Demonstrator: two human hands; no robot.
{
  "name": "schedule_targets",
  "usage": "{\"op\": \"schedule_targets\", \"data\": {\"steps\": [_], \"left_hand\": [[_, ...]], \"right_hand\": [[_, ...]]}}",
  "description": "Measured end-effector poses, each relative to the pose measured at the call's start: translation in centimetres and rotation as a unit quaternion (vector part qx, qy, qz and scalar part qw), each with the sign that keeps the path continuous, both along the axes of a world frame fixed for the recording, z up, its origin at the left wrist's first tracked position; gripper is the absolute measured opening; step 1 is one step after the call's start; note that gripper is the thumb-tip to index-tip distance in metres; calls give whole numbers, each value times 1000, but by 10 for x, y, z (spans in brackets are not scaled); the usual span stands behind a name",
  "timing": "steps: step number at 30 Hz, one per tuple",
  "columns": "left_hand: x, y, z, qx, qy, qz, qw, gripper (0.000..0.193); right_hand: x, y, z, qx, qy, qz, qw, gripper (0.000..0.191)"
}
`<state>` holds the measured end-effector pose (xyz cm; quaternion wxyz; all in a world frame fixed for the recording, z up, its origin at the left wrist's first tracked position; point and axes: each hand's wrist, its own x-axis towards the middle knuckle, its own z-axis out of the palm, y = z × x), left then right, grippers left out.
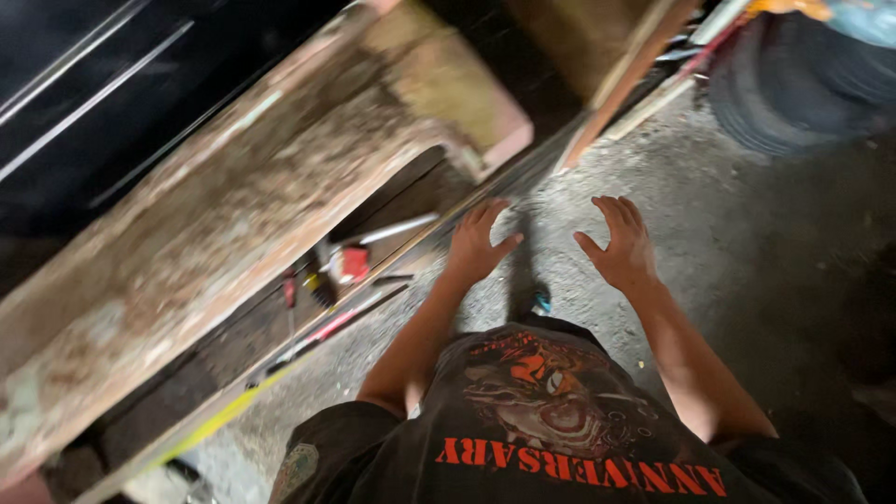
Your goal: The person retrieves a hammer and a metal punch from a cluttered shelf, then repeatedly strikes a metal part on a wooden beam with the hammer and punch. The person also handles a red sanding sheet and a small container before placing them on the beam.
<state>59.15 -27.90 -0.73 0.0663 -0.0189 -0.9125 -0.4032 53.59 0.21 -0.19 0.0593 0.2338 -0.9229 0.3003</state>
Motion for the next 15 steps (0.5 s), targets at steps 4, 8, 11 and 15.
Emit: {"op": "schedule_targets", "data": {"steps": [4,8,11,15], "left_hand": [[-35,51,-14,-8,14,-42,999,63],[-63,87,-21,23,-6,-103,994,63],[-86,111,-20,5,-15,-126,992,62],[-123,136,-16,15,-5,-171,985,62]], "right_hand": [[-6,47,4,-41,1,-45,998,61],[-5,73,7,-53,-13,-101,993,59],[-9,85,13,-61,-25,-136,989,61],[-28,104,19,-69,-46,-171,982,62]]}}
